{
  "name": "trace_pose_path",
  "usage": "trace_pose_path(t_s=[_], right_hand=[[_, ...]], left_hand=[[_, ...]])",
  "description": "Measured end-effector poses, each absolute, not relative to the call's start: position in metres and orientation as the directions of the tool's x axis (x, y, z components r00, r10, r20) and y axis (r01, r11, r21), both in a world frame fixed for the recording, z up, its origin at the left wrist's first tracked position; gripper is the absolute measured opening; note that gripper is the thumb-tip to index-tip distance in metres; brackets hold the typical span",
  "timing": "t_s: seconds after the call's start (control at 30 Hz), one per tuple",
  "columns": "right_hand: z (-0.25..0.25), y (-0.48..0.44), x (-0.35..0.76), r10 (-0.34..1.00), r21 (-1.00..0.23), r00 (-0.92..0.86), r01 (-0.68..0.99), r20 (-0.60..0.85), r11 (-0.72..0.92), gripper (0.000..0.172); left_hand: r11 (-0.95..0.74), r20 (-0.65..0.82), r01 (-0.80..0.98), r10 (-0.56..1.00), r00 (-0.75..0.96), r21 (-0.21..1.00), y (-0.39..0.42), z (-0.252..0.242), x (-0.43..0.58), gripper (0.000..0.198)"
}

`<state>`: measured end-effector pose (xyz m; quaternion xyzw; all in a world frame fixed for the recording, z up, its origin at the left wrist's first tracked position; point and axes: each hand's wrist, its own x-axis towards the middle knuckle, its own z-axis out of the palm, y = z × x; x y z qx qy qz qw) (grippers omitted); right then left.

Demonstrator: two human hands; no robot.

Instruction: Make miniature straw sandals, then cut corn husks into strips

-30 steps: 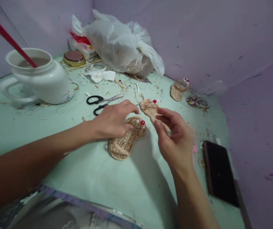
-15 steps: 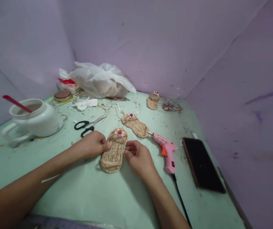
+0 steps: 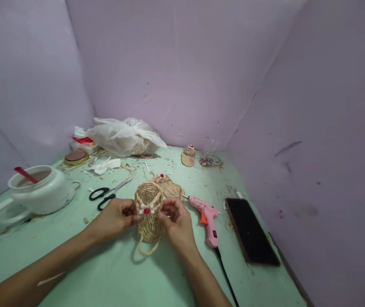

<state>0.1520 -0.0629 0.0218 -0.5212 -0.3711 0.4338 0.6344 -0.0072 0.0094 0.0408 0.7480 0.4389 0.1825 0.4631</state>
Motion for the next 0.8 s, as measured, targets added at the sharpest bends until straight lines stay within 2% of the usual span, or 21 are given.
trace_pose_path(t_s=[0.07, 0.2, 0.27, 0.37, 0.47, 0.53, 0.6, 0.67, 0.8], right_hand=[[0.02, -0.062, 0.151, 0.933, -0.977, 0.359, -0.209, -0.031, 0.048, 0.031], [0.016, -0.06, 0.155, 0.907, -0.944, 0.381, -0.325, -0.178, -0.049, 0.035], [0.015, -0.059, 0.162, 0.864, -0.975, 0.481, -0.22, -0.146, -0.042, 0.034], [0.016, -0.059, 0.176, 0.798, -1.0, 0.603, 0.027, 0.006, -0.014, 0.03], [0.019, -0.059, 0.185, 0.782, -0.986, 0.614, 0.168, 0.106, 0.001, 0.025], [0.019, -0.059, 0.189, 0.785, -0.975, 0.606, 0.22, 0.128, -0.01, 0.022], [0.019, -0.059, 0.192, 0.8, -0.97, 0.59, 0.238, 0.112, -0.04, 0.02], [0.02, -0.061, 0.194, 0.843, -0.961, 0.534, 0.258, 0.056, -0.1, 0.019], [0.03, -0.073, 0.194, 0.961, -0.879, 0.226, 0.411, -0.16, -0.243, 0.019]], left_hand=[[-0.12, -0.177, 0.481, 0.832, 0.526, 0.868, 0.009, 0.043, -0.007, 0.019], [0.129, -0.409, 0.541, 0.802, 0.436, 0.831, 0.01, 0.041, -0.006, 0.027], [0.146, -0.469, 0.598, 0.772, 0.429, 0.788, 0.011, 0.038, -0.008, 0.031], [0.101, -0.501, 0.663, 0.741, 0.448, 0.742, 0.014, 0.036, -0.013, 0.039], [-0.077, -0.409, 0.756, 0.803, 0.433, 0.65, 0.016, 0.039, -0.017, 0.038], [-0.23, -0.248, 0.808, 0.875, 0.415, 0.542, 0.018, 0.042, -0.017, 0.034], [-0.301, -0.113, 0.819, 0.909, 0.401, 0.488, 0.02, 0.043, -0.017, 0.025], [-0.309, -0.057, 0.796, 0.918, 0.393, 0.521, 0.02, 0.042, -0.016, 0.017], [-0.335, 0.013, 0.718, 0.911, 0.413, 0.61, 0.017, 0.038, -0.013, 0.03]])
